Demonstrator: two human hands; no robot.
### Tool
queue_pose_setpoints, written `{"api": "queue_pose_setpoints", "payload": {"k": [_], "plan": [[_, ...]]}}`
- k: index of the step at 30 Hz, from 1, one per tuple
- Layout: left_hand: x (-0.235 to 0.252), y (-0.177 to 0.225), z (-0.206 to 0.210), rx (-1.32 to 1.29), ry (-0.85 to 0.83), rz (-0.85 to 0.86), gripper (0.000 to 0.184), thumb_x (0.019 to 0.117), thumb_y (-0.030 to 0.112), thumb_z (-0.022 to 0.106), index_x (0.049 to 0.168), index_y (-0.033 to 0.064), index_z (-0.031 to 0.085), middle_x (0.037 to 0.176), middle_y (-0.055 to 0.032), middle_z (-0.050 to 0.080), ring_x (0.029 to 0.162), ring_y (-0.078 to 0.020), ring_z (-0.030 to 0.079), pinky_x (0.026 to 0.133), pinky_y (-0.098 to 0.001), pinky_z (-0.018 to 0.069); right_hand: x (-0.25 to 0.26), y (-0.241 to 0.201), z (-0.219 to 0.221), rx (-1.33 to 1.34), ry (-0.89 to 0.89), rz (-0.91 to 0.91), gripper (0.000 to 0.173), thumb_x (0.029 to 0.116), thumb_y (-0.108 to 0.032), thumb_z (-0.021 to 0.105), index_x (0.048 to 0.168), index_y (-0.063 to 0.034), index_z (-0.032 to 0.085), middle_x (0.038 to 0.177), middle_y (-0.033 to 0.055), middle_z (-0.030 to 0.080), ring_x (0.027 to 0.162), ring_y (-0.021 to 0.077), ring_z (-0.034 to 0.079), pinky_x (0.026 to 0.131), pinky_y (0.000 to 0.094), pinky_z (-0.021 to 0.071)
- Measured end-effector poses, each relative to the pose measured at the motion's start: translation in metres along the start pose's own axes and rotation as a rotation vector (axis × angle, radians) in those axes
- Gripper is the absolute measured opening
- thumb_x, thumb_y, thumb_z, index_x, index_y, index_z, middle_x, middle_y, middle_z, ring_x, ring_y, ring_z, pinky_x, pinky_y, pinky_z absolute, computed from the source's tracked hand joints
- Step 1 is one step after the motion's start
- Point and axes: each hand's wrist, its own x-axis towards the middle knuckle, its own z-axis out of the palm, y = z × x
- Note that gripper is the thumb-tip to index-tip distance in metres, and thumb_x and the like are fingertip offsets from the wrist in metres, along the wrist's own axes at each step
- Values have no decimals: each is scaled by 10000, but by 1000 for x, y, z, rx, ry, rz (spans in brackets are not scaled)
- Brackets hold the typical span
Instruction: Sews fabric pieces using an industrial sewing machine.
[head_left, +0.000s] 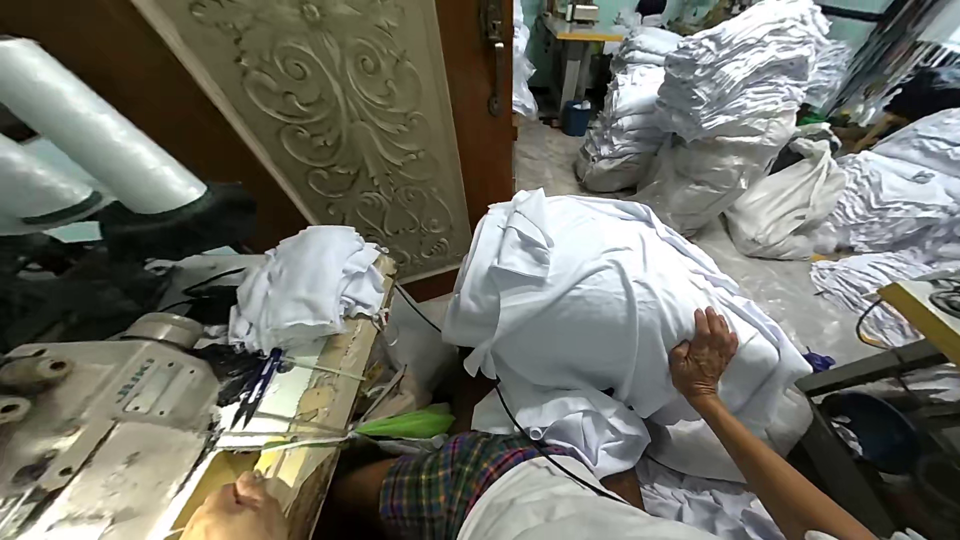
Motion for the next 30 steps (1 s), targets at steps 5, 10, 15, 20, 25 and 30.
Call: {"api": "queue_pose_setpoints", "payload": {"k": [5,10,15,20,25,30], "plan": [[-16,16,-15,-55,22,8,496,1111,314,373,1186,-78,668,1189,-367,650,1137,-569,619,902,-745,437,1,3,-3,-10,-69,9,687,964,-357,337,1487,77,441,1540,325,411,1445,526,357,1173,686,194],[-18,22,-17,-63,-5,-49,428,1097,280,421,1162,-46,690,1152,-330,680,1092,-534,652,885,-711,465,4,0,-7,-39,-115,49,723,964,-362,367,1541,75,356,1586,312,349,1488,491,303,1202,646,166],[-14,16,-7,-78,20,-30,394,1095,273,439,1106,-24,697,1119,-298,682,1020,-518,664,806,-705,477,7,-5,-6,-88,-124,115,700,958,-299,417,1554,60,338,1611,287,321,1509,449,284,1220,603,170],[-19,13,-2,-120,62,1,393,1096,264,417,1060,-34,671,1060,-302,674,937,-530,666,715,-710,481,9,-3,-10,-142,-171,111,721,970,-311,416,1574,62,289,1630,277,288,1523,431,260,1231,584,164],[-23,11,-1,-77,86,30,369,1090,270,420,1045,-9,658,1014,-271,672,870,-500,675,648,-669,499,35,-30,-38,-21,-259,242,553,991,-160,425,1481,96,439,1524,319,430,1450,437,393,1212,521,267],[-20,12,-1,-79,79,33,382,1096,253,404,1039,-27,657,1013,-286,667,883,-516,667,668,-686,483,84,-82,-48,329,-282,102,376,1006,-18,390,1248,216,557,1320,405,546,1291,416,537,1135,391,384]]}}
